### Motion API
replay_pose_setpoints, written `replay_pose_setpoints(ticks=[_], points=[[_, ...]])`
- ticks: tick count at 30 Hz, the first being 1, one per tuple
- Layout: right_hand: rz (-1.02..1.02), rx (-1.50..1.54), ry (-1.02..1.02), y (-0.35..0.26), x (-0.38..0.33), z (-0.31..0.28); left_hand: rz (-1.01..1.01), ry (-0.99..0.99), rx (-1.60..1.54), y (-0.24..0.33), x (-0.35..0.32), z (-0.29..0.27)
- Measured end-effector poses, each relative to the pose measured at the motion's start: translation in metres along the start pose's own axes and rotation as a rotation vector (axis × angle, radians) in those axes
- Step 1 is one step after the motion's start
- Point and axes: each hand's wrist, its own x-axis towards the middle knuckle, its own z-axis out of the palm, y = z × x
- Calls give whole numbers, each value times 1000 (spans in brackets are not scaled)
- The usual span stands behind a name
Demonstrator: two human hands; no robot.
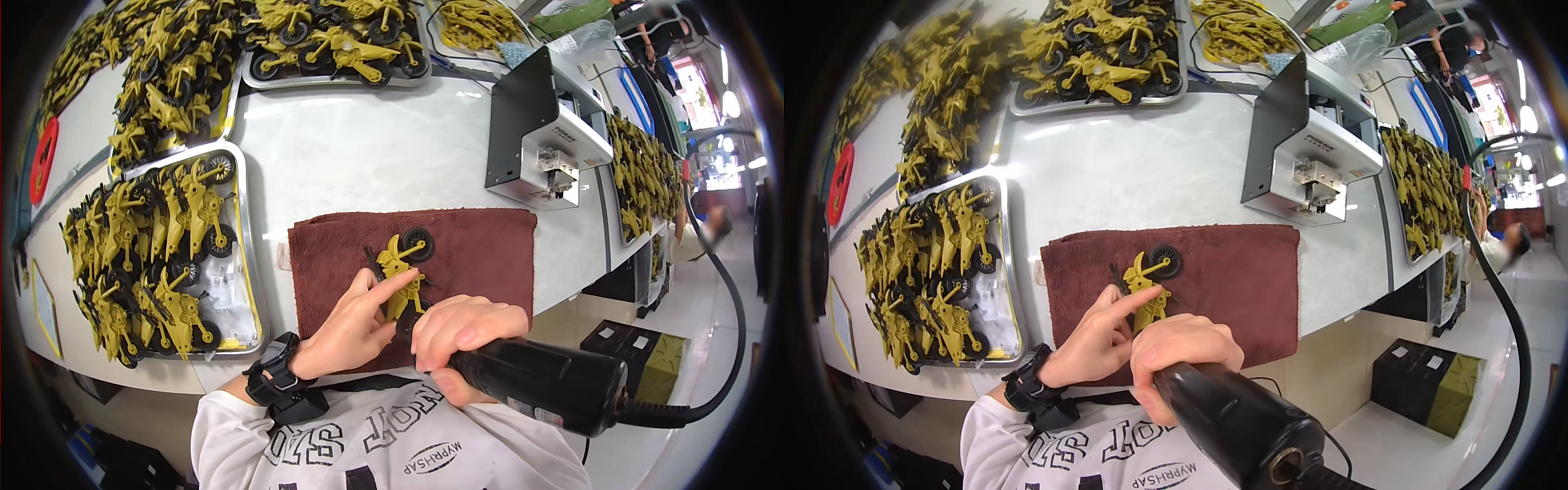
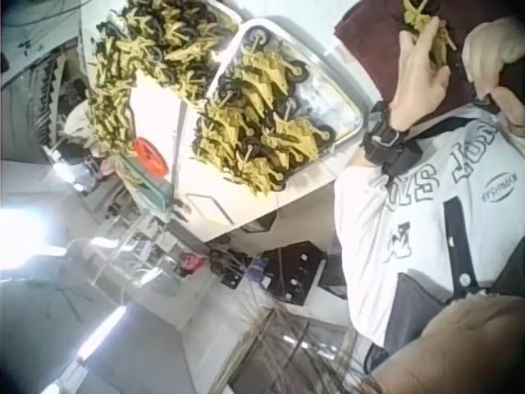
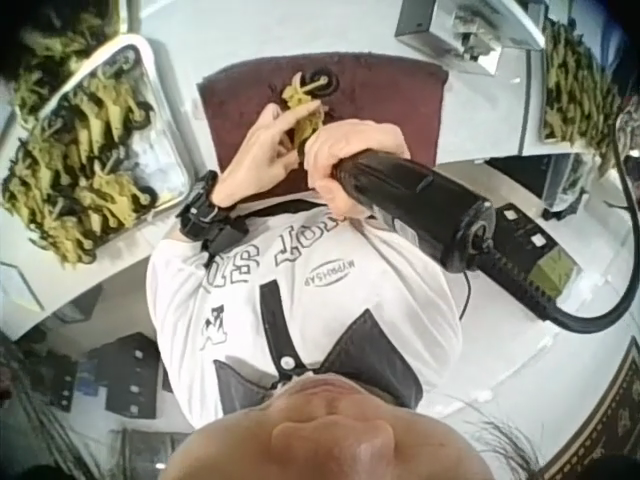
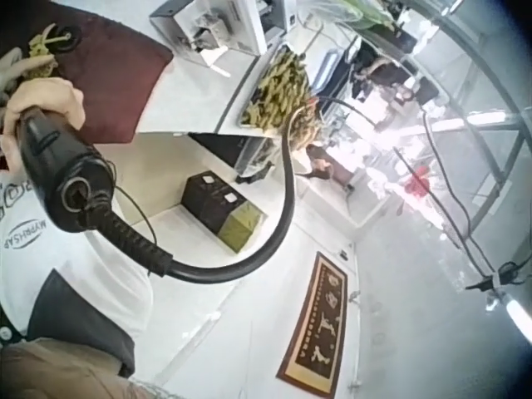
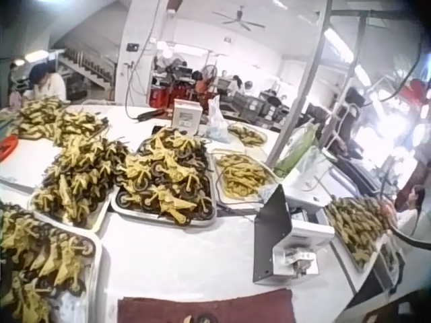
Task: Using an electric screwdriver to assemble small yellow and black toy motorcycle models on a workbench.
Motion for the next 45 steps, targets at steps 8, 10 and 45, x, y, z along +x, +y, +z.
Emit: replay_pose_setpoints(ticks=[8, 10, 45], points=[[-231, -50, 15, -58, 5, -39, -54, 27, 63, 13, -3, 4], [-250, -235, 348, -53, 3, -53, -14, 5, 102, 15, -2, 4], [103, -551, 846, -34, 10, -120, 780, 324, 1349, 61, 284, -76]])
